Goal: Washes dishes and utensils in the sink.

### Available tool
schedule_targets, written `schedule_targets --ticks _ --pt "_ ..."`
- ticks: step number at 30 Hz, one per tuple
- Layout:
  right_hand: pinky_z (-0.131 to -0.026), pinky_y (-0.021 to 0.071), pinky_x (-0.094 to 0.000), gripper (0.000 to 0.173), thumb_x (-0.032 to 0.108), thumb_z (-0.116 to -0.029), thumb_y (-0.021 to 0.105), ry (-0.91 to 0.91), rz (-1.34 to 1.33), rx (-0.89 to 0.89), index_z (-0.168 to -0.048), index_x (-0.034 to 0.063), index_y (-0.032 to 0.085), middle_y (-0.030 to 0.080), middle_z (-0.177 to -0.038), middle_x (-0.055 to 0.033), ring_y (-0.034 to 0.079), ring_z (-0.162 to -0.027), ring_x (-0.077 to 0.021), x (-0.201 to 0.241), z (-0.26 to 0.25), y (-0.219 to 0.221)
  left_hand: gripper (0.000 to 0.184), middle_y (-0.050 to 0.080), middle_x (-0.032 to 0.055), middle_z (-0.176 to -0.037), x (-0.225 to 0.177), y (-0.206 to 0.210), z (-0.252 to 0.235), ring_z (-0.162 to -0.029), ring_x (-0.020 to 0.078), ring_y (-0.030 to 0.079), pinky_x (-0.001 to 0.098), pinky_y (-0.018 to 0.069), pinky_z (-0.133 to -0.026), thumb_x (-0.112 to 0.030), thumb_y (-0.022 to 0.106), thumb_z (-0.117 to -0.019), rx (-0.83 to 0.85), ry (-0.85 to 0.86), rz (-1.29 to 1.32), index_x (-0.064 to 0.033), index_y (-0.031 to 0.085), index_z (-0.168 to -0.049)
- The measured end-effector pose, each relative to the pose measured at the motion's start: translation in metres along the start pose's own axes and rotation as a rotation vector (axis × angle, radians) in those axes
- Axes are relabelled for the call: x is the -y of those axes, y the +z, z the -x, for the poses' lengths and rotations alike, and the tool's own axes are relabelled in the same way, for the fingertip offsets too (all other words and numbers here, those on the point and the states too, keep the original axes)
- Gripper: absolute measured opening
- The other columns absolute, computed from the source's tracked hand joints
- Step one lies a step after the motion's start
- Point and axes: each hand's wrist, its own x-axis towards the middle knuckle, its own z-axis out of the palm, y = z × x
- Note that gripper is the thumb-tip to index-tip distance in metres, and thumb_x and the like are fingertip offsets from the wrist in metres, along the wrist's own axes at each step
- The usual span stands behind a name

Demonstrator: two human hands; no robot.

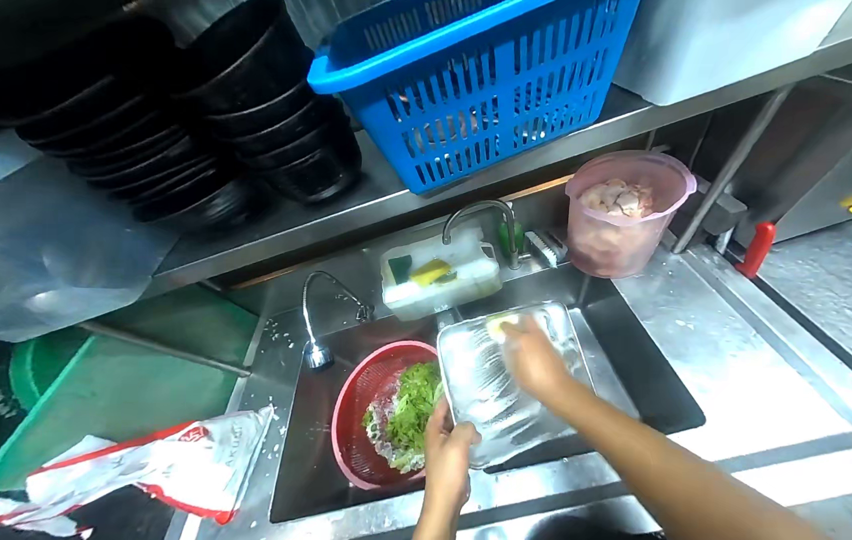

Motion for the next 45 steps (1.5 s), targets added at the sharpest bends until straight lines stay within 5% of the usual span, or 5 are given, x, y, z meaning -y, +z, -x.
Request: schedule_targets --ticks 7,15,21,27,45 --pt "-0.105 0.0498 -0.0557 0.036 0.012 -0.0978 0.056 -0.171 0.081 0.322 -0.132 0.0134 0.067 0.054 -0.145 -0.0211 0.054 -0.132 -0.0397 -0.010 0.026 0.025 0.064 0.069 0.0186 -0.107 0.005 -0.018 -0.003 -0.089 0.0249 0.071 0.0426 0.0618 -0.069 0.002 0.058 -0.0651 -0.142 -0.055 0.134 0.0042 0.055 -0.129" --pt "-0.102 0.0519 -0.0525 0.032 0.013 -0.0906 0.059 -0.231 -0.201 -0.448 -0.119 0.0054 0.072 0.064 -0.133 -0.0148 0.061 -0.124 -0.0296 -0.020 0.048 -0.084 0.072 0.066 0.0190 -0.117 0.010 -0.046 -0.004 -0.094 0.0273 0.071 0.0459 0.0629 -0.072 0.002 0.055 -0.0761 -0.208 -0.173 0.318 -0.0047 0.041 -0.146" --pt "-0.073 0.0584 -0.0436 0.040 0.007 -0.0982 0.053 0.147 -0.874 -0.263 -0.135 0.0172 0.065 0.070 -0.116 -0.0074 0.069 -0.090 -0.0207 -0.017 0.042 -0.106 0.032 0.071 0.0185 -0.104 0.032 -0.017 -0.023 -0.090 0.0276 0.072 0.0459 0.0621 -0.074 -0.023 0.050 -0.1066 -0.187 -0.460 0.440 -0.0022 0.056 -0.129" --pt "-0.112 0.0481 -0.0428 0.044 0.011 -0.0919 0.049 -0.387 -0.361 -0.609 -0.132 0.0125 0.067 0.056 -0.149 -0.0080 0.051 -0.139 -0.0193 0.005 0.059 -0.054 0.032 0.068 0.0213 -0.102 0.018 0.055 -0.019 -0.082 0.0305 0.072 0.0434 0.0631 -0.068 -0.018 0.051 -0.1078 -0.122 -0.629 0.427 -0.0004 0.048 -0.134" --pt "-0.116 0.0396 -0.0552 0.047 0.028 -0.1011 0.053 -0.571 0.161 -0.655 -0.147 0.0229 0.057 0.048 -0.158 -0.0035 0.038 -0.149 -0.0280 0.020 -0.006 -0.090 0.034 0.066 0.0140 -0.090 -0.012 0.079 0.006 -0.071 0.0184 0.068 0.0250 0.0589 -0.061 -0.023 0.028 -0.1111 0.287 -0.959 0.734 -0.0012 0.055 -0.110"
